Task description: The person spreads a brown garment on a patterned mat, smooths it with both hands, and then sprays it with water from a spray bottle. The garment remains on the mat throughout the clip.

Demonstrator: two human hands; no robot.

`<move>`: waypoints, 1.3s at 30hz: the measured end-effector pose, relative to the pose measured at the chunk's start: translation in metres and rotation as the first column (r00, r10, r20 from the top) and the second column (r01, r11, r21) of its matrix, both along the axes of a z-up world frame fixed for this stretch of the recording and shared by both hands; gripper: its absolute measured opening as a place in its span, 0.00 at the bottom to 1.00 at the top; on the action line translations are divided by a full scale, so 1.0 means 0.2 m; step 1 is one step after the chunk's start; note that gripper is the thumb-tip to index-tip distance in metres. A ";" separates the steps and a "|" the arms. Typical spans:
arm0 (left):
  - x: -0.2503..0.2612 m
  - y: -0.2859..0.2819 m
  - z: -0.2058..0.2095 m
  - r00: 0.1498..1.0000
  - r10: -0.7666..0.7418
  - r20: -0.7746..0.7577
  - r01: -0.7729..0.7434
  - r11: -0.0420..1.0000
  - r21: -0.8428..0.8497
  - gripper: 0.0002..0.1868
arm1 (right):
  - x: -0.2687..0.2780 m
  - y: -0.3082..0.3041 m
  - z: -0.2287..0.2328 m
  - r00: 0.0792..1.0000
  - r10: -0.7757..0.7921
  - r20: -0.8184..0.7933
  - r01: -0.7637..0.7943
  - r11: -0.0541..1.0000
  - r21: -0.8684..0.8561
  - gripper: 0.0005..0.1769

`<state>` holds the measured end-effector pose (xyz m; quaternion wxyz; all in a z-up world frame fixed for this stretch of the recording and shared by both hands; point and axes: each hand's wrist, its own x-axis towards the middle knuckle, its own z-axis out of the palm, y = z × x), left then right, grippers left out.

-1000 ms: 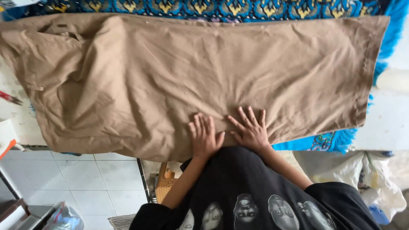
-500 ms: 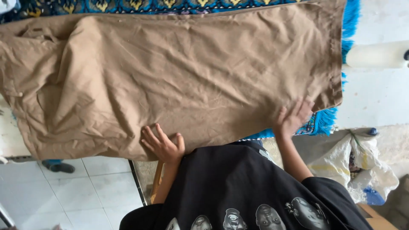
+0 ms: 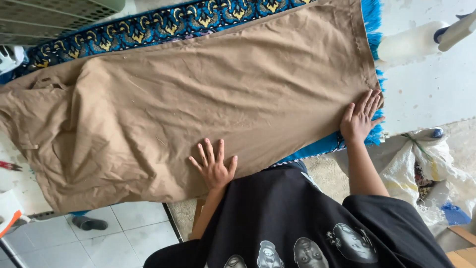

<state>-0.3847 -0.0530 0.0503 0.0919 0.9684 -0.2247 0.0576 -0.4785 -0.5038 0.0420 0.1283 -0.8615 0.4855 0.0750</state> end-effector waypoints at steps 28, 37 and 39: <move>0.82 0.29 0.03 0.896 0.439 -0.064 -0.441 0.897 -0.028 0.38 | 0.68 -0.01 0.12 0.886 0.422 0.193 -0.411 0.907 -0.097 0.43; 0.75 -0.32 0.03 0.980 0.043 -0.196 -0.053 0.997 -0.047 0.35 | 1.29 0.31 0.15 0.521 0.812 0.263 -0.795 0.574 -0.195 0.34; 0.77 -0.30 0.05 0.971 -0.015 -0.240 0.014 1.000 -0.005 0.36 | 1.36 0.22 0.24 0.776 0.631 0.024 -0.630 0.772 0.083 0.39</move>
